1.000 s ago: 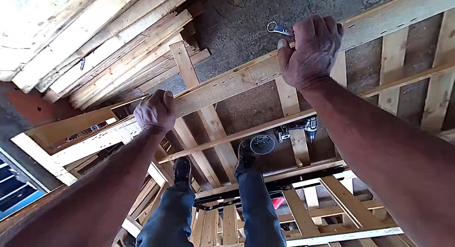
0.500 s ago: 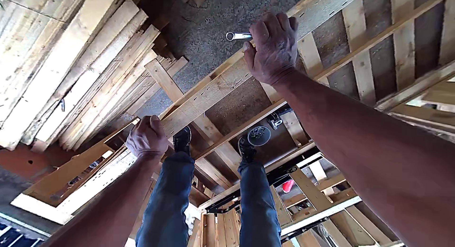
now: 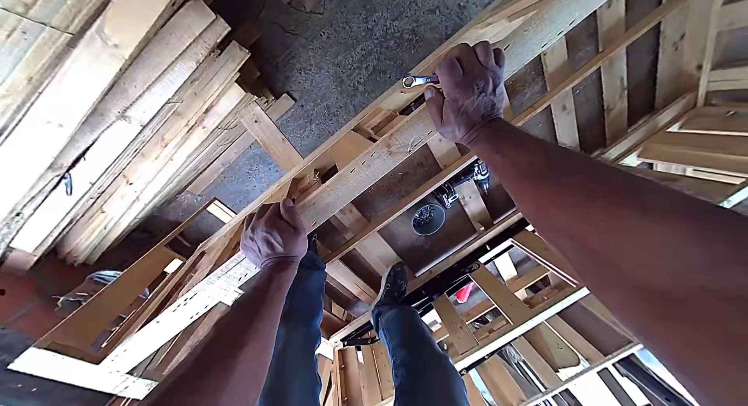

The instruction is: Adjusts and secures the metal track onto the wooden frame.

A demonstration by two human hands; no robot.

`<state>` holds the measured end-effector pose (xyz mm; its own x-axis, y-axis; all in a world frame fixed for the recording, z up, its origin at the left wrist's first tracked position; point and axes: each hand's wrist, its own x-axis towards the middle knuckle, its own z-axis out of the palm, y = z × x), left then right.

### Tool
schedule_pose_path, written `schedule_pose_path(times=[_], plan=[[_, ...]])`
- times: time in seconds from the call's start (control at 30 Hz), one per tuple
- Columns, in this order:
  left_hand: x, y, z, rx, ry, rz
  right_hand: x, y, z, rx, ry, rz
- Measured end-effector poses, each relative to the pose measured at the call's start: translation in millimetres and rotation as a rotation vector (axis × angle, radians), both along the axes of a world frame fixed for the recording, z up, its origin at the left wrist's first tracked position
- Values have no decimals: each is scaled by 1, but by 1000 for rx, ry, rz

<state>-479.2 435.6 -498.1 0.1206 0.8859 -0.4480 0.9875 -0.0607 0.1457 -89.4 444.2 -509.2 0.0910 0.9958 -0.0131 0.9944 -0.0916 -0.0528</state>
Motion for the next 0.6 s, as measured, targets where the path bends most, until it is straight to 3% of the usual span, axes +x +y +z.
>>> schedule_pose_path(times=[0.6], plan=[[9, -9, 2, 48, 48, -25, 11, -8, -14, 195, 59, 24]])
